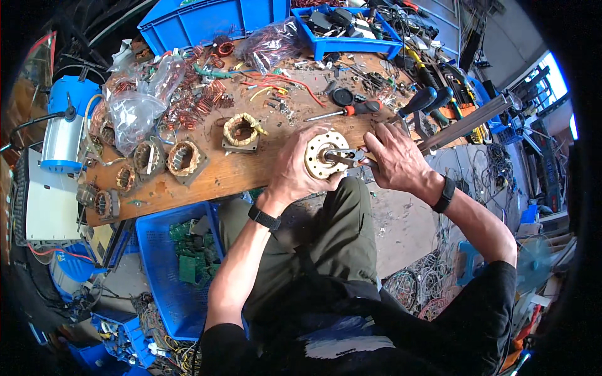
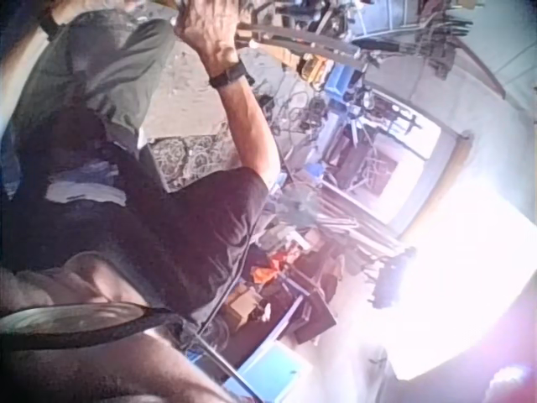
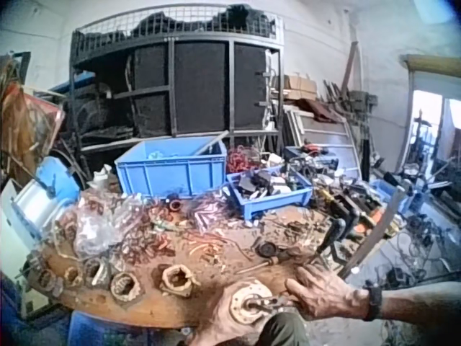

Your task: The person walks through a cluttered workshop and sits on the floor. They then move to a workbench and pick up a small cylindrical electrical component, using a screwdriver to remove a screw from its center. They proceed to pick up a larger circular stator component and use pliers to pull out a pin from its center.

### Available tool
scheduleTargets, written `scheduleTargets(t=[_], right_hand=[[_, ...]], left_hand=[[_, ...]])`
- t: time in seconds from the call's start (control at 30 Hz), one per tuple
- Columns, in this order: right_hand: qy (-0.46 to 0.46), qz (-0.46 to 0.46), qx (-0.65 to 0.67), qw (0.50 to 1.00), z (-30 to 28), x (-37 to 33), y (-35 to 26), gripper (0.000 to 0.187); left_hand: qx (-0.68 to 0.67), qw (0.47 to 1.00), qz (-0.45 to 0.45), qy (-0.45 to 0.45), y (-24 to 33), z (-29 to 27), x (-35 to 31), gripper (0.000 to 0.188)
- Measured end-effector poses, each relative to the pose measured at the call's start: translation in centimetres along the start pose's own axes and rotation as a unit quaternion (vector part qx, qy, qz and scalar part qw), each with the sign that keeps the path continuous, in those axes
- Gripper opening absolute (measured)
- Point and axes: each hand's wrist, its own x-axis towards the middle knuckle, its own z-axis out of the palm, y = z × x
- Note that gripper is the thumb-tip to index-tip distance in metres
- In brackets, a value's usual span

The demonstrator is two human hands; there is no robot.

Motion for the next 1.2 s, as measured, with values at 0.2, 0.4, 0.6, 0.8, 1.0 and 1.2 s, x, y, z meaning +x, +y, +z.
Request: scheduleTargets(t=[0.2,0.4,0.6,0.8,1.0,1.2], right_hand=[[-0.028,0.017,0.04,0.999,-0.2,0.2,-0.1,0.037],[-0.023,0.022,0.029,0.999,-0.1,0.0,-0.4,0.038],[-0.004,0.042,-0.019,0.999,-0.2,-0.3,-1.5,0.036],[0.019,0.039,-0.041,0.998,-0.4,0.2,-1.5,0.033],[0.012,0.043,-0.036,0.998,0.0,0.0,-1.2,0.035],[0.018,0.021,-0.004,1.0,0.8,0.3,-0.2,0.04]], left_hand=[[-0.006,1.0,-0.011,0.001,-0.1,0.0,-0.1,0.088],[-0.018,1.0,0.02,0.014,-0.6,0.2,-0.1,0.087],[-0.019,0.999,0.019,0.02,-0.5,0.2,-0.2,0.085],[-0.006,0.999,0.014,0.031,-0.4,0.2,-0.4,0.085],[-0.028,0.999,0.014,0.023,-0.9,0.4,-0.5,0.087],[-0.028,0.999,0.016,0.024,-0.6,0.3,-0.4,0.086]])
